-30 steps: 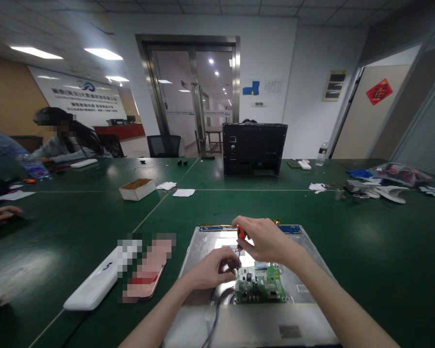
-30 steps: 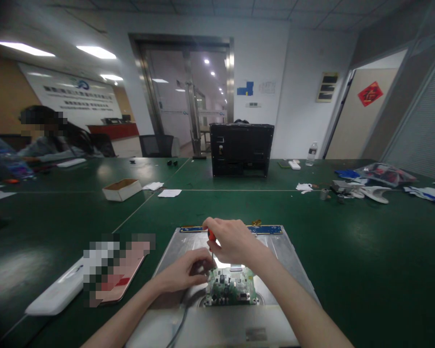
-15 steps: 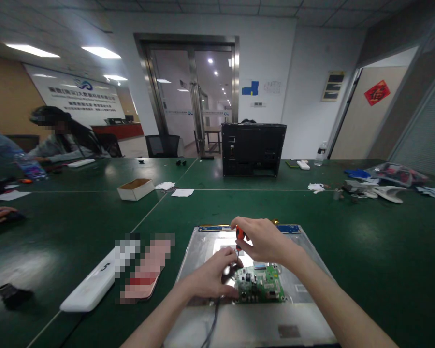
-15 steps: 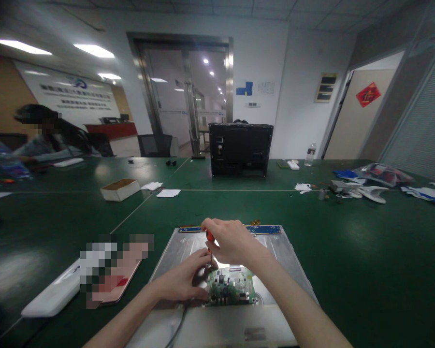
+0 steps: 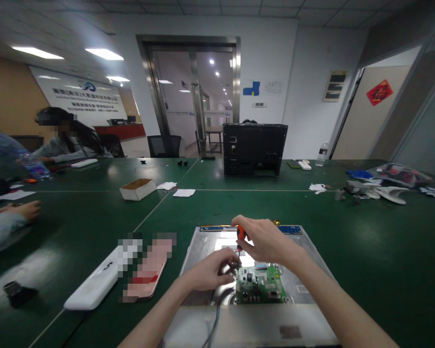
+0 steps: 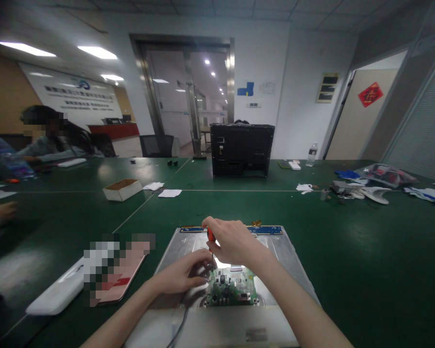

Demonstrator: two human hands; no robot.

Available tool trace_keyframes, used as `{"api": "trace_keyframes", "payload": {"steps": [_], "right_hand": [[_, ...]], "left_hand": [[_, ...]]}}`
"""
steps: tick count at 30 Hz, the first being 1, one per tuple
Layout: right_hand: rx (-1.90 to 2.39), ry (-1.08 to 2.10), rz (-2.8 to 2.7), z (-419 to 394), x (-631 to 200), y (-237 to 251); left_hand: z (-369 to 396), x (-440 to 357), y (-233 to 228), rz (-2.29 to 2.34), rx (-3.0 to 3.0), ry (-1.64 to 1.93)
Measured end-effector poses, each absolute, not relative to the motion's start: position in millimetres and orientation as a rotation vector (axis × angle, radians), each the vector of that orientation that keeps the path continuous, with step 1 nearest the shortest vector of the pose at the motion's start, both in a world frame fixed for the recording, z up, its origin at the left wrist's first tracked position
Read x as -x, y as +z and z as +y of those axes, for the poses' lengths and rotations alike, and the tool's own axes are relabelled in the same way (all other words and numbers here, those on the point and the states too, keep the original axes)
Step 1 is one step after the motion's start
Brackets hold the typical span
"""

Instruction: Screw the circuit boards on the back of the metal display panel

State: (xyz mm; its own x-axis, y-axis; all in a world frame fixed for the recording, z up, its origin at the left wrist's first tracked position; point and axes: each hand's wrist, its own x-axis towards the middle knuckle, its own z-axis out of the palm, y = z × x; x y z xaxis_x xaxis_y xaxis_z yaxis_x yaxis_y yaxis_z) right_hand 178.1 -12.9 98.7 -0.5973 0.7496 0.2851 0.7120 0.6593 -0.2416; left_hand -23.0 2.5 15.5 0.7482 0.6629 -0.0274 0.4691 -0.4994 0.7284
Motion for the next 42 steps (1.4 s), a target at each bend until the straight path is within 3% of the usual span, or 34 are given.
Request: {"api": "trace_keyframes", "payload": {"steps": [10,18,26,36,42], "right_hand": [[1.186,-0.003,-2.529,-9.5,-178.0,95.9],[1.127,0.201,-2.525,-16.8,-182.4,104.0],[1.149,0.05,-2.509,-12.5,-176.8,98.6],[1.115,0.21,-2.535,-19.6,-183.8,107.7],[1.148,0.068,-2.539,-15.8,-179.8,102.8]], "left_hand": [[2.1,10.6,8.5,1.001,-2.187,0.487],[3.5,11.2,5.9,0.981,-2.185,0.513],[4.7,10.6,4.4,0.97,-2.16,0.514],[4.8,12.0,5.7,0.963,-2.138,0.511],[5.2,12.0,5.4,0.962,-2.127,0.518]]}}
